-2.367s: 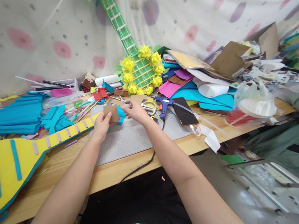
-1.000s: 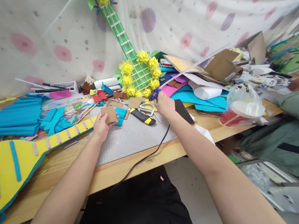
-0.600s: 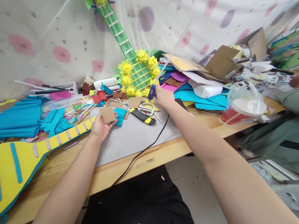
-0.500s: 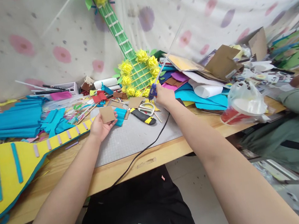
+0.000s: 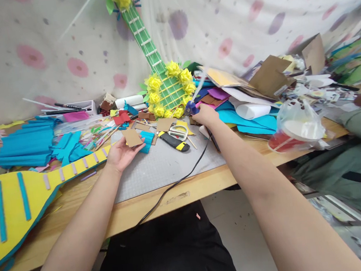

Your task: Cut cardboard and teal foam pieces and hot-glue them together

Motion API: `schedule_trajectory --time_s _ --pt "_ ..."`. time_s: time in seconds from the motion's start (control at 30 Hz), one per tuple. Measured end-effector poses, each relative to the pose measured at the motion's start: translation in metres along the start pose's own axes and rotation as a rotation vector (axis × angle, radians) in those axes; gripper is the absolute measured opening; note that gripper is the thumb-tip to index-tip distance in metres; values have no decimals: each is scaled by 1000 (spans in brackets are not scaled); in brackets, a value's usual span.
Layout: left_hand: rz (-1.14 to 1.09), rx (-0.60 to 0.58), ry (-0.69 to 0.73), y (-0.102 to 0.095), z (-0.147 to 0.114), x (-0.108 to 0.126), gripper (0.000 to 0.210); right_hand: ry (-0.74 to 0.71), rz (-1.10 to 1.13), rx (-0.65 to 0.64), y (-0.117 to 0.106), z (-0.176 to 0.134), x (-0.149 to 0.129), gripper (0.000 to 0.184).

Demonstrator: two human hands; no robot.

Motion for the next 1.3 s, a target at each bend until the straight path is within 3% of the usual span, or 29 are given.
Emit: schedule_trajectory --time_s 0.17,0.3,0.4,0.47,0.67,0.9,1.1,1.3 --pt "35 -28 19 0 -2 0 35 1 592 -152 -9 -10 -9 34" --pt "48 -36 10 -1 0 -1 42 -109 832 -393 -12 -34 -33 37" --pt "45 -10 10 -2 2 -2 47 -183 884 -572 -6 -55 -55 34" --pt "41 7 11 -2 2 -2 50 -237 904 -621 1 -65 -68 33" --pt "8 8 16 -3 3 -3 47 -344 862 -641 17 -76 -91 32" --pt "-62 89 55 -5 2 11 45 -345 899 -681 20 -70 -90 35" --pt "-7 40 -75 -6 1 6 46 -381 924 -766 22 -68 -90 36" --pt "-35 -4 -116 -9 4 1 49 -385 874 -777 14 -76 -99 34"
Point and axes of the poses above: each hand's wrist, its own z-axis towards the middle knuckle, its own y-axis out of the palm, x = y × z, the point moved 1 cm from there along z, towards the middle knuckle, and after that the axes turned 5 degrees about x, right-handed, at the moved point
